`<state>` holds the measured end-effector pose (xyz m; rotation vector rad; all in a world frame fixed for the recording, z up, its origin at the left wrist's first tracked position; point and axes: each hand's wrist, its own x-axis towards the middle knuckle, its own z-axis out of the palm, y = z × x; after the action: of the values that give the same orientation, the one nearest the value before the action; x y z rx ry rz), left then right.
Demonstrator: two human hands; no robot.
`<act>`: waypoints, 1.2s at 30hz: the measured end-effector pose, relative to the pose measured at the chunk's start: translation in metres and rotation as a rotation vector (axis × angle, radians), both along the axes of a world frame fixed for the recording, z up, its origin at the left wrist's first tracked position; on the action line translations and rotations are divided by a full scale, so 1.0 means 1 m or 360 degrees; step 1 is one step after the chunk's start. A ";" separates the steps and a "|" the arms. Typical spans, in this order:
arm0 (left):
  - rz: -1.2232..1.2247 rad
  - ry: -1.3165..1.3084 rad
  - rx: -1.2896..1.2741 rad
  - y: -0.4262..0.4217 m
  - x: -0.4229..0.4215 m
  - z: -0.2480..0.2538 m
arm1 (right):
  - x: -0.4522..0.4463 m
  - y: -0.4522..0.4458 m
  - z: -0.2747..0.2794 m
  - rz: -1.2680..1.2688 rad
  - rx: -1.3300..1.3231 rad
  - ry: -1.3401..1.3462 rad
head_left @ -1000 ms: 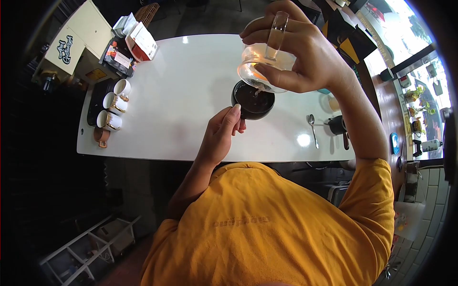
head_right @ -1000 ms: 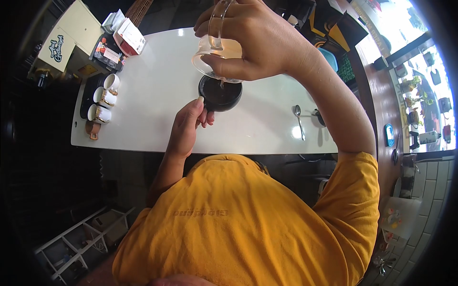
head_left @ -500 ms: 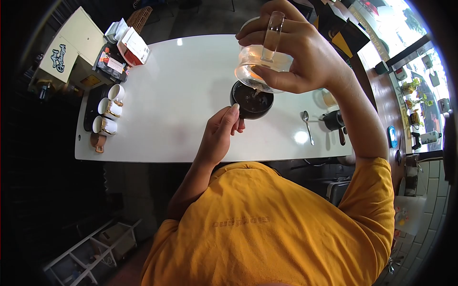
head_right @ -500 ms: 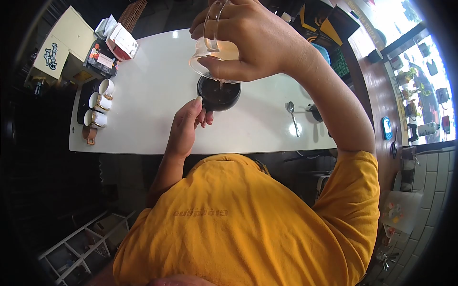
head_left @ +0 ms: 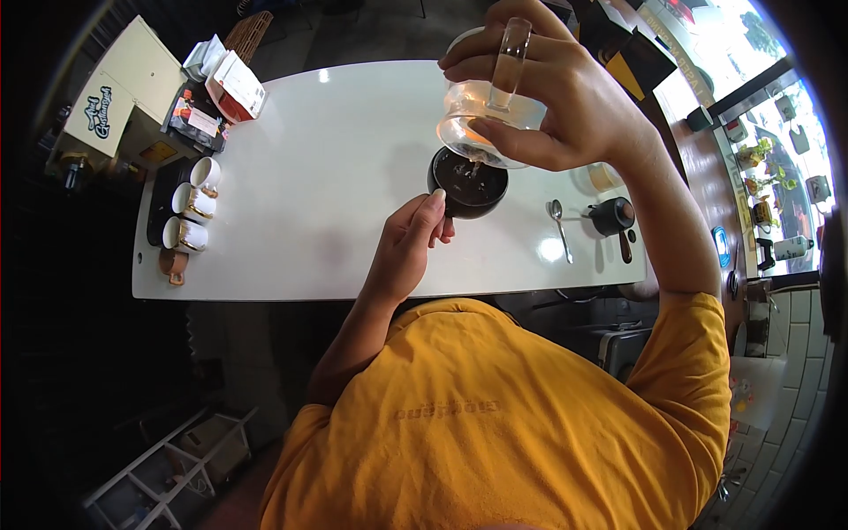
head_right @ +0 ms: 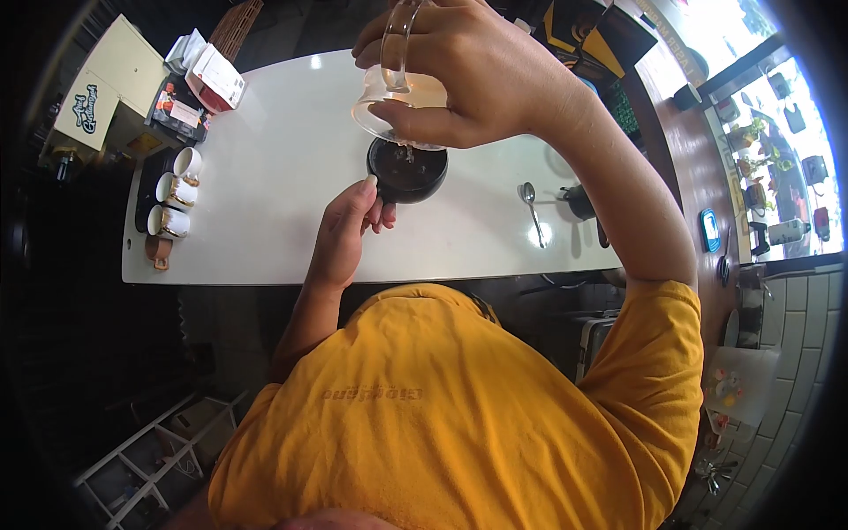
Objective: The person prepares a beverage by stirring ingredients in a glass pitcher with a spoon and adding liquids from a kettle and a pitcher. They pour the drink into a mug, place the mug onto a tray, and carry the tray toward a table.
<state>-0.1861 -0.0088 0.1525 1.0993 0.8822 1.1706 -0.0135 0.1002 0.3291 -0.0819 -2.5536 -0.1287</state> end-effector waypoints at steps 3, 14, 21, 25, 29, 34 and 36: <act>-0.0023 0.0015 0.0003 0.001 0.002 0.001 | 0.002 -0.003 0.005 -0.0108 -0.0031 -0.0122; -0.0019 -0.0038 0.0009 0.004 0.002 0.002 | 0.005 -0.006 0.009 -0.0127 -0.0045 -0.0208; -0.0027 -0.0003 0.0015 0.004 0.001 0.005 | 0.006 -0.007 0.010 -0.0132 0.0008 -0.0214; -0.0008 -0.0049 0.0024 0.006 0.000 0.003 | 0.004 -0.006 0.011 -0.0125 0.0034 -0.0233; -0.0015 -0.0028 0.0021 0.006 0.000 0.006 | 0.004 0.002 0.005 -0.0021 0.0093 -0.0167; -0.0025 -0.0009 -0.0003 0.008 -0.003 0.006 | 0.000 -0.008 0.012 -0.0109 0.0035 -0.0224; -0.0020 -0.0037 -0.0010 0.010 -0.004 0.004 | -0.001 -0.008 0.012 -0.0113 0.0027 -0.0225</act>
<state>-0.1897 0.0008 0.1562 1.0824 0.8592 1.1674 -0.0142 0.0924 0.3412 -0.1623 -2.6910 -0.1896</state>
